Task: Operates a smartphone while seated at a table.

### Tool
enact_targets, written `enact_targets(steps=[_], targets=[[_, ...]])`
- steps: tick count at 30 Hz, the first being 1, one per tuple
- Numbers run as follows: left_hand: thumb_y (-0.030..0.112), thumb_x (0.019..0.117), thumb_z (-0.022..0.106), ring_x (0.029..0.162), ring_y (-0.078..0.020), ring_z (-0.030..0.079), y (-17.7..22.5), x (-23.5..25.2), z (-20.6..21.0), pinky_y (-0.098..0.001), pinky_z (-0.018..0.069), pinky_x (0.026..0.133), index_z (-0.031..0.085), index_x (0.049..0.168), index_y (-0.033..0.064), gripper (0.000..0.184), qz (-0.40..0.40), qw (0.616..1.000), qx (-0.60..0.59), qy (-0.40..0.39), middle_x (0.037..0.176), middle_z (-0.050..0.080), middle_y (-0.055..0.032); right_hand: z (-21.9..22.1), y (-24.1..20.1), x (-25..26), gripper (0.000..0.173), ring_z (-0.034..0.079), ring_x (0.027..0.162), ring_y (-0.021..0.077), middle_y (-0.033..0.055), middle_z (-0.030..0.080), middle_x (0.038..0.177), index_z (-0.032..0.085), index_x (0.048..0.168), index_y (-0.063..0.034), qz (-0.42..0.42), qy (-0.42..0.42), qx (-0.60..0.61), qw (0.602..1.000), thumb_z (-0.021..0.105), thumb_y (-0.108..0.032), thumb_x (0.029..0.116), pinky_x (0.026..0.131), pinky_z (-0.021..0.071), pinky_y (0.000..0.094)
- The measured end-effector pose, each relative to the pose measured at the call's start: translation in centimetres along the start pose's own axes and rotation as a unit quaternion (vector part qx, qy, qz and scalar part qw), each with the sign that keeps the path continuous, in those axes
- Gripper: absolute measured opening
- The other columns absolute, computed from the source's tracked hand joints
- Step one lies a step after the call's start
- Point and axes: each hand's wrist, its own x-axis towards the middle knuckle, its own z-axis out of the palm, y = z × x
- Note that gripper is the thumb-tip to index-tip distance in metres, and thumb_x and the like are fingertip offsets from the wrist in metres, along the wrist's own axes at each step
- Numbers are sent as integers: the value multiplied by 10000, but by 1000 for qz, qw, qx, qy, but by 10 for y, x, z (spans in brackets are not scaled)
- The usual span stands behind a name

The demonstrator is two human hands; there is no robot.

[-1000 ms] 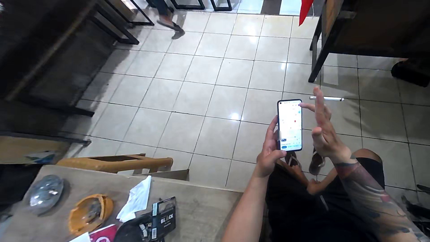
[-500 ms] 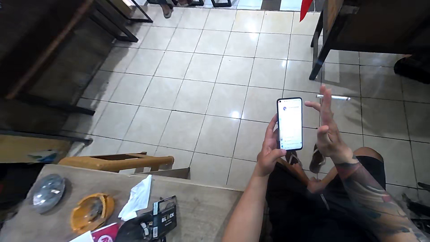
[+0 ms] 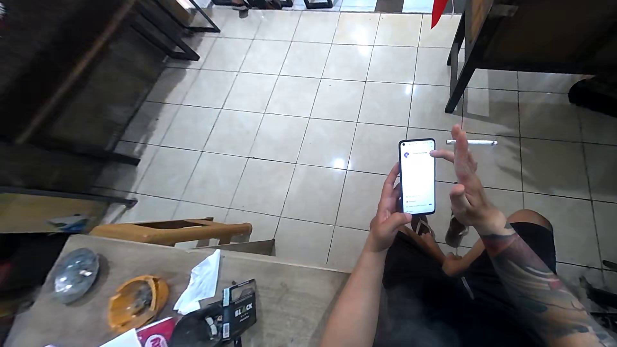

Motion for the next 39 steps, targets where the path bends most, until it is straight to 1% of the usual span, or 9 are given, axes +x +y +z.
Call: enact_targets(steps=[5, 11, 16, 18, 23, 29, 32, 34, 39], targets=[[175, 831, 655, 1279, -300, 571, 0, 0, 0, -500, 503, 1041, 75, 1652, 268, 1010, -1, 1000, -6, -3, 1532, 449, -171, 1, 1, 0, 886, 409, 1461, 215, 100, 475, 1566, 15, 1649, -39, 4, -10, -7, 1000, 123, -664, 1030, 1234, 211, 573], [195, 836, 657, 1271, -286, 578, 0, 0, 0, -490, 510, 1034, 75, 1652, 268, 1005, 1, 1000, 0, 3, 1527, 460, -159, -1, 0, -4, 826, 420, 1445, 219, 52, 482, 1559, 0, 1663, -152, 9, 10, 8, 1000, 141, -669, 1033, 1203, 252, 582], [182, 818, 649, 1258, -280, 588, 0, 0, 1, -487, 520, 1016, 91, 1650, 271, 1006, 1, 1000, 2, 15, 1512, 476, -160, -2, 1, -7, 818, 407, 1452, 233, 56, 450, 1579, 30, 1664, -149, 16, 14, 23, 1000, 147, -660, 1035, 1197, 278, 579], [182, 821, 657, 1262, -283, 587, 0, 0, 1, -492, 519, 1019, 96, 1648, 274, 1003, 1, 1000, -2, 18, 1514, 476, -158, -2, 1, -9, 809, 394, 1461, 240, 57, 437, 1589, 46, 1664, -156, 22, 15, 28, 999, 149, -657, 1038, 1197, 263, 594], [182, 827, 646, 1251, -262, 595, 1, 0, 1, -479, 521, 1020, 107, 1645, 278, 985, 5, 1000, -1, 27, 1492, 500, -144, 1, 1, -13, 829, 404, 1455, 244, 76, 465, 1567, 87, 1659, -131, 12, 17, 33, 999, 146, -673, 1035, 1202, 288, 538], [165, 828, 640, 1242, -258, 599, 2, 0, 1, -473, 520, 1021, 108, 1646, 277, 982, 5, 999, -6, 33, 1482, 509, -144, 4, -2, -18, 793, 422, 1448, 247, 82, 442, 1585, 36, 1669, -183, -2, 5, 47, 999, 168, -656, 1046, 1207, 311, 530], [157, 827, 635, 1235, -264, 606, 2, 0, 1, -472, 526, 1015, 102, 1648, 276, 986, 5, 999, -4, 35, 1484, 507, -155, 5, -3, -21, 803, 467, 1408, 232, 63, 511, 1530, 40, 1667, -189, -1, 0, 61, 998, 176, -670, 1039, 1189, 327, 540], [145, 827, 626, 1240, -276, 604, 2, 0, 1, -479, 530, 1011, 95, 1650, 273, 988, 5, 999, -2, 36, 1504, 487, -164, 8, -4, -23, 801, 463, 1418, 225, 53, 537, 1510, 50, 1667, -180, -11, -5, 68, 998, 181, -664, 1043, 1207, 303, 550], [179, 839, 643, 1241, -267, 601, 1, -1, -1, -474, 527, 1008, 113, 1647, 288, 973, 5, 999, 2, 43, 1489, 507, -150, 13, -4, -28, 752, 409, 1474, 224, 50, 509, 1551, 146, 1661, -167, -44, -9, 68, 997, 176, -621, 1063, 1239, 250, 551]])
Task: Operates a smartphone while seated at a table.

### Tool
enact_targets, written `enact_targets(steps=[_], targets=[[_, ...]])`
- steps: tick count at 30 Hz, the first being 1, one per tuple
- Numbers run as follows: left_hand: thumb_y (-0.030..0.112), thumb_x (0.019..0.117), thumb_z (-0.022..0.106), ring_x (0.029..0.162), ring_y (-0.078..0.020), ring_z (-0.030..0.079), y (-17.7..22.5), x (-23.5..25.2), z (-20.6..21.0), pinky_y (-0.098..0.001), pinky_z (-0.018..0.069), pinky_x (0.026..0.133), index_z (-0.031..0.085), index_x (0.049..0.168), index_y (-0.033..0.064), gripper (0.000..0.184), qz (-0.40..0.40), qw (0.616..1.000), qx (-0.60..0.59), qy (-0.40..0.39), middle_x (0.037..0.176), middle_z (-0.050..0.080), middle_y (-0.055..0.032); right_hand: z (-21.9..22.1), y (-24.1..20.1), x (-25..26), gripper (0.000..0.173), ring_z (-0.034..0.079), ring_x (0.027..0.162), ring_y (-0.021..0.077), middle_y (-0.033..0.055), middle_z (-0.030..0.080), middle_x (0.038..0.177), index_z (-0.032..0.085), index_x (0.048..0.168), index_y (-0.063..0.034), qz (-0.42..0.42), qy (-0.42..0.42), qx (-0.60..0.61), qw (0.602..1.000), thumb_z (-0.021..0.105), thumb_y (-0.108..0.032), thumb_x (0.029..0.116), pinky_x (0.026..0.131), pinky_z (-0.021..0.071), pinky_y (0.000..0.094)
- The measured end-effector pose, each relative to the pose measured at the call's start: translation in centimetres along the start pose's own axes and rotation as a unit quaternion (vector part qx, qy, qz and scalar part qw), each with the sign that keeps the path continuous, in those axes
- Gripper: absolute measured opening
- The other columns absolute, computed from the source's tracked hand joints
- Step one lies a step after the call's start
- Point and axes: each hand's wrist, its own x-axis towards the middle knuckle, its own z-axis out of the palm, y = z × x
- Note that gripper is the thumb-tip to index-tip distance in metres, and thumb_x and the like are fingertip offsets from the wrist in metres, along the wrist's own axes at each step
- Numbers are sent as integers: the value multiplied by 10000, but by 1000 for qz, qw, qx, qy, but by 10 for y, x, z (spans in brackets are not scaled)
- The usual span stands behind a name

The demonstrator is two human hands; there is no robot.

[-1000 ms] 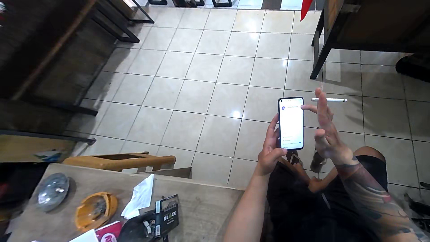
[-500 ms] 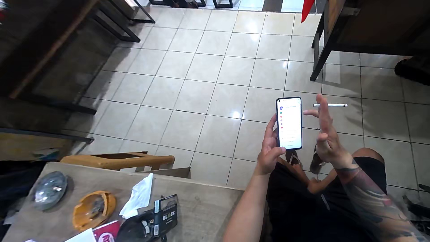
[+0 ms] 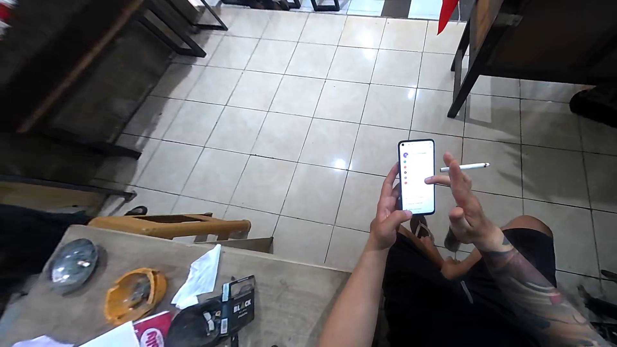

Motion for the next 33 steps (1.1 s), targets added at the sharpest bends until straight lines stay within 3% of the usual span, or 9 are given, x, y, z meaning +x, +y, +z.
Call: enact_targets(steps=[5, 10, 16, 18, 22, 24, 27, 30, 33], targets=[[188, 838, 647, 1247, -264, 598, 0, 0, 0, -480, 526, 1008, 121, 1648, 287, 971, 2, 1000, 0, 0, 1496, 505, -141, 2, 0, -1, 740, 368, 1500, 230, 34, 510, 1550, 133, 1663, -178, -5, -10, -1, 1000, 187, -613, 1066, 1251, 221, 562], [191, 840, 643, 1236, -267, 603, 0, 0, -1, -482, 532, 997, 118, 1647, 283, 967, 5, 1000, 5, -4, 1488, 511, -147, 5, 3, -3, 777, 424, 1457, 206, 35, 562, 1496, 99, 1665, -160, 4, -23, -7, 1000, 186, -634, 1056, 1241, 232, 552], [179, 836, 638, 1243, -274, 599, 0, 0, -1, -488, 527, 1003, 115, 1648, 290, 973, 5, 1000, 3, -4, 1497, 503, -149, 2, -2, -2, 734, 353, 1510, 224, 21, 471, 1584, 132, 1667, -207, 4, -12, -5, 1000, 166, -622, 1063, 1248, 234, 557], [186, 838, 641, 1246, -273, 599, 0, 1, -1, -487, 524, 1014, 102, 1648, 282, 977, 7, 1000, -1, -5, 1498, 498, -154, -1, -3, -3, 746, 411, 1469, 227, 33, 496, 1558, 122, 1666, -213, 26, 6, 2, 1000, 159, -640, 1056, 1225, 283, 550], [184, 835, 645, 1250, -303, 594, 1, 3, 1, -504, 528, 1012, 113, 1647, 251, 972, 14, 1000, -8, -3, 1516, 468, -180, -9, 5, -14, 776, 517, 1368, 242, 48, 538, 1501, 168, 1658, -207, 113, 70, 72, 989, 198, -678, 1042, 1159, 420, 501], [199, 847, 658, 1240, -322, 601, 0, 3, 0, -518, 539, 999, 116, 1648, 228, 967, 19, 1000, -13, 1, 1507, 471, -201, -8, 18, -27, 762, 502, 1389, 258, 56, 496, 1545, 221, 1651, -216, 174, 116, 126, 970, 203, -676, 1043, 1180, 397, 506], [238, 853, 721, 1258, -372, 595, -2, 2, 0, -553, 541, 1005, 96, 1644, 140, 1013, 38, 999, -34, 18, 1502, 471, -251, 0, 51, -60, 792, 563, 1315, 250, 108, 457, 1578, 316, 1615, -119, 262, 162, 144, 940, 157, -655, 1054, 1124, 457, 459], [251, 853, 766, 1254, -360, 607, -1, 5, 1, -533, 559, 993, 101, 1631, 92, 1035, 61, 996, -53, 29, 1488, 494, -237, 5, 74, -98, 644, 632, 1180, 180, 81, 577, 1471, 501, 1512, -79, 389, 170, 128, 896, 226, -495, 1105, 1028, 510, 389], [237, 835, 768, 1210, -304, 645, 0, 7, 4, -479, 589, 950, 151, 1616, 95, 1006, 68, 995, -53, 57, 1447, 549, -192, 14, 89, -141, 495, 662, 1132, 178, 93, 627, 1408, 573, 1458, -85, 480, 119, 123, 860, 360, -362, 1108, 1015, 529, 399]])
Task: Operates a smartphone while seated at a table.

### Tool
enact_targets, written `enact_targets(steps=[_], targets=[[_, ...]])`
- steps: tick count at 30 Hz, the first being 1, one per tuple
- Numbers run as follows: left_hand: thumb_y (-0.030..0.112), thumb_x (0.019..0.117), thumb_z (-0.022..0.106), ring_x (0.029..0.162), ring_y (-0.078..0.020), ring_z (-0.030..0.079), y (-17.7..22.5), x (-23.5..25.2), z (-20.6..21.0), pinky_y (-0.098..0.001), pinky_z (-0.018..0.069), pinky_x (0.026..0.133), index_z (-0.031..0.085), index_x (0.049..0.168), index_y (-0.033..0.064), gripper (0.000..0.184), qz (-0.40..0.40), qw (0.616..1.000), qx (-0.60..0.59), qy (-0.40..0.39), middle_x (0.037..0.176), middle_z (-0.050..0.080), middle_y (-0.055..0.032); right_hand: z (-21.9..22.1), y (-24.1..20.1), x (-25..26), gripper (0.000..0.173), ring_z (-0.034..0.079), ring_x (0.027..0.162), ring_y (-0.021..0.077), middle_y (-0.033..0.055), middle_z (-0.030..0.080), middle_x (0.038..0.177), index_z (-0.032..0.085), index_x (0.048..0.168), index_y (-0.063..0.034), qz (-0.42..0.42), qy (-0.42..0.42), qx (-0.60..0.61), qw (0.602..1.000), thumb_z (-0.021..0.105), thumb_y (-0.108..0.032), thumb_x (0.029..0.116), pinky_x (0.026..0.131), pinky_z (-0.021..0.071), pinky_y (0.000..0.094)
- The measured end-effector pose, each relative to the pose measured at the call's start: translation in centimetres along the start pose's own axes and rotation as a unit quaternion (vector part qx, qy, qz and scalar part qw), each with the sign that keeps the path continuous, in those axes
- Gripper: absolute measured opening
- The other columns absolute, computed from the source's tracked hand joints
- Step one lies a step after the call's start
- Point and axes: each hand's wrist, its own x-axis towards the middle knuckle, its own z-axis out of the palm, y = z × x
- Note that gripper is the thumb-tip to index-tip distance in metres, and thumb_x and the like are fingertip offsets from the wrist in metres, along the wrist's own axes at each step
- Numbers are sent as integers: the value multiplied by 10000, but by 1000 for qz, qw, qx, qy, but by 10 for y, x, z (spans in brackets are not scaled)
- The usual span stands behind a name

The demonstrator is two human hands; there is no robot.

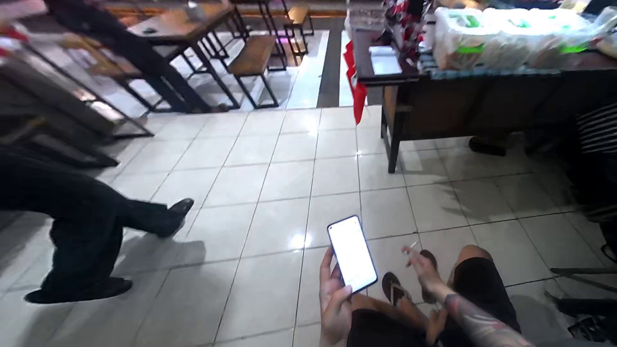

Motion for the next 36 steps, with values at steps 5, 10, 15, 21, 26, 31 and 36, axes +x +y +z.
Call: enact_targets(steps=[5, 10, 15, 21, 26, 31, 36], targets=[[242, 822, 753, 1153, -279, 678, 1, 1, -1, -452, 614, 889, 189, 1599, 104, 969, 6, 999, 24, 35, 1404, 590, -172, -10, 74, -21, 508, 610, 1289, 225, 123, 635, 1399, 597, 1438, -117, 100, -138, -140, 975, 490, -446, 1065, 1144, 453, 444], [221, 812, 748, 1111, -265, 698, 0, 1, -2, -431, 626, 850, 209, 1583, 115, 946, 5, 998, 23, 52, 1365, 615, -162, -26, 132, -36, 445, 647, 1193, 316, 156, 697, 1255, 672, 1320, -108, 106, -255, -299, 913, 601, -419, 1010, 1105, 434, 572], [227, 808, 756, 1118, -262, 694, 0, 1, -2, -429, 623, 852, 214, 1581, 132, 949, 3, 998, 21, 54, 1374, 610, -154, -30, 135, -37, 374, 636, 1225, 303, 117, 718, 1236, 699, 1286, -158, 123, -309, -361, 871, 570, -400, 1032, 1149, 367, 600], [217, 827, 726, 1102, -254, 702, 0, 1, 2, -420, 624, 848, 180, 1589, 99, 944, 7, 999, 28, 45, 1352, 622, -162, -25, 114, -38, 355, 622, 1255, 298, 102, 713, 1268, 693, 1306, -188, 101, -341, -385, 852, 520, -376, 1060, 1157, 349, 599], [244, 852, 705, 1123, -283, 688, -1, 1, 1, -452, 614, 877, 158, 1601, 83, 942, 6, 999, 30, 39, 1376, 597, -190, -21, 125, -40, 385, 629, 1248, 284, 95, 711, 1273, 685, 1324, -190, 89, -331, -376, 861, 538, -412, 1046, 1164, 354, 590], [227, 879, 702, 1176, -329, 662, 0, 2, -3, -487, 595, 925, 131, 1605, 60, 939, 16, 999, 11, 27, 1427, 547, -242, -17, 120, -39, 533, 545, 1370, 298, 117, 621, 1428, 556, 1486, -198, 129, -355, -408, 831, 553, -477, 1033, 1192, 340, 576], [190, 883, 686, 1208, -376, 634, -1, 1, -5, -527, 574, 955, 142, 1611, 61, 918, 16, 999, 9, 34, 1449, 516, -271, -17, 173, -38, 547, 530, 1387, 273, 81, 605, 1458, 517, 1518, -242, 127, -374, -444, 804, 531, -491, 1031, 1205, 308, 582]])
